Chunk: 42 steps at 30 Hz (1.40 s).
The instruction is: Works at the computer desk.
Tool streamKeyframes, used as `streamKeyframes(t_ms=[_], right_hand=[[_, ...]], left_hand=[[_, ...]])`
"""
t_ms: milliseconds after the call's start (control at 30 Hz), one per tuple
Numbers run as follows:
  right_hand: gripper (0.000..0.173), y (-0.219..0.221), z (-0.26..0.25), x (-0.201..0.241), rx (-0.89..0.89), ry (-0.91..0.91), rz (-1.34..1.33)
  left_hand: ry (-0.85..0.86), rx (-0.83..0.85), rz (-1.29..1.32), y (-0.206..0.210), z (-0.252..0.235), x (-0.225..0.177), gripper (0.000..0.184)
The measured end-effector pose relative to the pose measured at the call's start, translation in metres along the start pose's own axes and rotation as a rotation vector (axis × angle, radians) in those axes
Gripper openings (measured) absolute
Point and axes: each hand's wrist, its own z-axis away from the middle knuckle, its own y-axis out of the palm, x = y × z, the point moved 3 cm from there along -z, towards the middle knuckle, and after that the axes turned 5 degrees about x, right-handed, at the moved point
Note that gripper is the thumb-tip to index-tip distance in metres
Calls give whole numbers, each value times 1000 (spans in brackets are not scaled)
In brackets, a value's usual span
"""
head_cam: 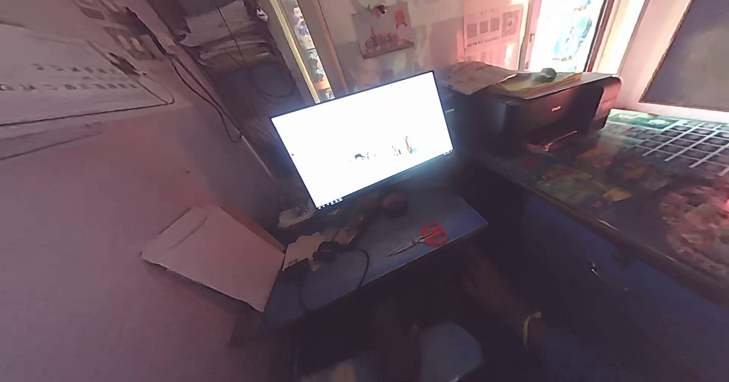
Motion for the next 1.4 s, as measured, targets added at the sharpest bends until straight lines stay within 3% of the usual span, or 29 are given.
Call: streamKeyframes(t_ms=[100, 233, 367, 533, 733, 867, 967, 1067, 1167, 1400], right_hand=[[52, -1, 0, 3, -11, 15, -9], [52, 4, 4, -1, -8, 20, -1], [52, 9, 4, -2, -27, 19, 16], [54, 6, 6, -1, -4, 38, 13], [51, 6, 6, -1, -15, 36, 34], [53, 5, 7, 0, -22, 19, 20], [54, 7, 7, -2, 17, 52, 11], [53, 8, 7, -2, 26, 51, 8], [53, 7, 7, -2, 56, 46, 10], [51, 5, 10, 0, 10, 32, 16]], left_hand=[[-6, 38, 78, -2, -1, 0, 71], [57, 148, 153, -8, 0, -8, 58], [166, 234, 101, -16, -3, -14, 51], [221, 302, -31, -7, 0, -12, 57], [280, 205, -29, 13, 3, 0, 56], [259, 276, -31, 8, 0, -1, 60], [304, 158, 17, 21, 2, 6, 56], [259, 285, -37, 8, 0, -1, 59], [305, 160, 24, 21, 3, 7, 56], [318, 135, 19, 23, 5, 8, 56]])
